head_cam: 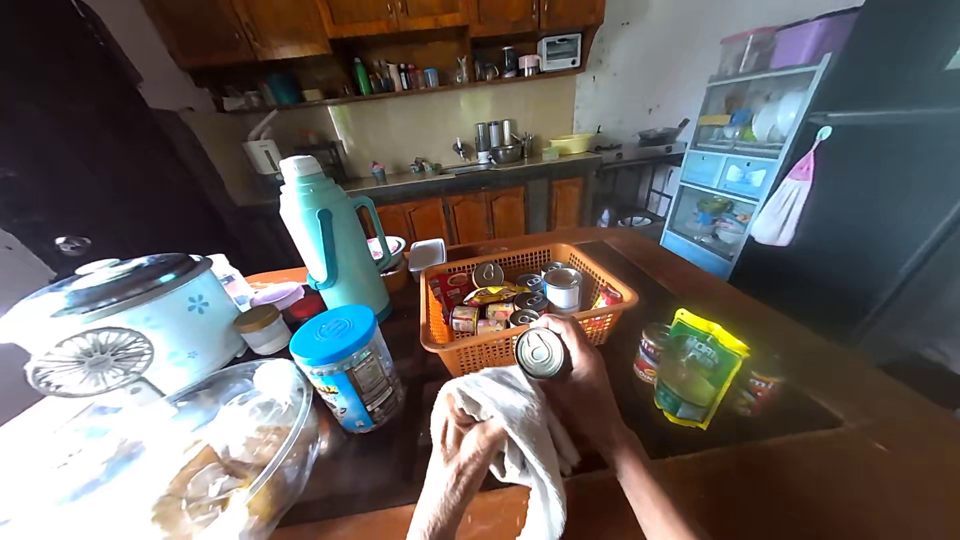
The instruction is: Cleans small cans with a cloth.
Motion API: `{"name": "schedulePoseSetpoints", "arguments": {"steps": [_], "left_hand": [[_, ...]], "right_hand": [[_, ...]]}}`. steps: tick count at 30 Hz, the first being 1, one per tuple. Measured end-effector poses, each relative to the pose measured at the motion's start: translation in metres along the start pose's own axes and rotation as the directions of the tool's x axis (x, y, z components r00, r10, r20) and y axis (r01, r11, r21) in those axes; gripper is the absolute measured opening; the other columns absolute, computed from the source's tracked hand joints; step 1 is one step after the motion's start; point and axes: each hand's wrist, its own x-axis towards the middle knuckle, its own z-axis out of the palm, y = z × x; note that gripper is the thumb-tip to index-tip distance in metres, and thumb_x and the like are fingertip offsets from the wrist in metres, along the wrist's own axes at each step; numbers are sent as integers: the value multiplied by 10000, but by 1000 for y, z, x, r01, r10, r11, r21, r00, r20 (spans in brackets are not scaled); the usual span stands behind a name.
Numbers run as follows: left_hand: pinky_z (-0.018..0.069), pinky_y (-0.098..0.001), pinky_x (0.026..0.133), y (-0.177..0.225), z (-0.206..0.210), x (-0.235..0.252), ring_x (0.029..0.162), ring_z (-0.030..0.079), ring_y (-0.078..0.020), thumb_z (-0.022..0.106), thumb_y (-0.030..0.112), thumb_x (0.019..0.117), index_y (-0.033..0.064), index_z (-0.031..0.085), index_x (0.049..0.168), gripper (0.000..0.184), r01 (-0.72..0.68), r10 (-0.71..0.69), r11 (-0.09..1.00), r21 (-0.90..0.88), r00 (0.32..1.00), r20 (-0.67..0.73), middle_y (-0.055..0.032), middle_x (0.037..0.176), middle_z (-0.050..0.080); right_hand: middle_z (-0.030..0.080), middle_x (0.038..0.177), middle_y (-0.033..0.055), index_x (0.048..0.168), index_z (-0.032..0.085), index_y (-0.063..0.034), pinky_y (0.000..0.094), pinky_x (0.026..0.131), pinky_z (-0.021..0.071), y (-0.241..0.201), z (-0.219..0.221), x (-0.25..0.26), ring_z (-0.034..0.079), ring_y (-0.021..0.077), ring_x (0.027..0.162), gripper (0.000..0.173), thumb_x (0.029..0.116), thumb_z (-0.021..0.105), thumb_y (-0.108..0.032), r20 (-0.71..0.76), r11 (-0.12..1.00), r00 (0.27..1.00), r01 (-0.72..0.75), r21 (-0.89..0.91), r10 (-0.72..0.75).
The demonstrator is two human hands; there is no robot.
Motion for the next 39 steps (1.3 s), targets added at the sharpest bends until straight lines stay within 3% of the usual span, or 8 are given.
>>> {"name": "schedulePoseSetpoints", "arguments": {"steps": [4,9,14,20,25,28,33,39], "left_hand": [[516,-204,949,-1,-8,2,1042,617,13,638,203,939,-87,542,1186,393,52,-13,973,227,985,-170,-3,1075,657],[604,-280,839,-11,2,4,899,708,-78,654,42,889,-40,634,1086,214,80,-72,988,136,995,-69,-26,939,731],[560,-218,873,1,14,8,936,671,-27,633,25,919,-82,605,1160,265,284,-206,940,190,914,-349,-46,991,700],[587,-249,781,-13,8,8,843,689,-53,638,39,848,-18,638,1066,226,305,-279,941,145,945,-172,-6,885,704],[611,-276,776,-11,5,13,830,701,-80,539,35,944,-45,554,1156,228,236,-233,971,-33,906,-353,-33,909,704],[607,-249,770,-10,4,16,842,690,-46,452,51,974,-14,496,1189,229,161,-181,983,-82,859,-479,4,915,683],[576,-231,827,-22,14,1,867,673,-14,582,105,921,-67,626,1050,220,103,-52,978,182,962,-269,-7,890,693],[564,-217,901,-48,12,-12,953,667,23,748,232,885,-80,644,1058,372,-94,148,955,281,973,-178,12,965,722]], "right_hand": [[689,1164,159,1161,680,20,307,1006,516,1,2,0,645,191,1130,471,754,815,-176,43,965,992,122,-232,-116],[705,1173,113,1165,693,-67,473,1041,492,-1,18,-11,652,251,1161,244,933,622,-98,190,899,952,290,-327,-238],[721,1158,80,1163,713,-101,465,1020,510,-4,22,-14,678,236,1122,246,927,646,-122,251,833,927,363,-417,-278],[711,1184,98,1179,704,-97,523,994,506,2,15,-11,671,288,1122,438,751,789,-131,228,838,954,283,-467,-195],[707,1174,113,1226,661,37,288,985,547,0,18,-9,667,129,1114,542,759,812,-193,22,997,997,-77,0,77],[727,1045,70,1189,655,32,254,863,595,-10,17,-3,701,94,959,499,736,819,-99,-142,850,884,-367,379,445],[716,981,91,1189,642,-21,338,773,605,-16,13,5,705,157,883,375,1074,504,-350,-35,418,529,-627,657,848],[707,847,63,1067,627,-81,322,707,608,-22,30,-6,699,134,777,444,1107,339,-416,360,94,562,-622,778,744]]}}
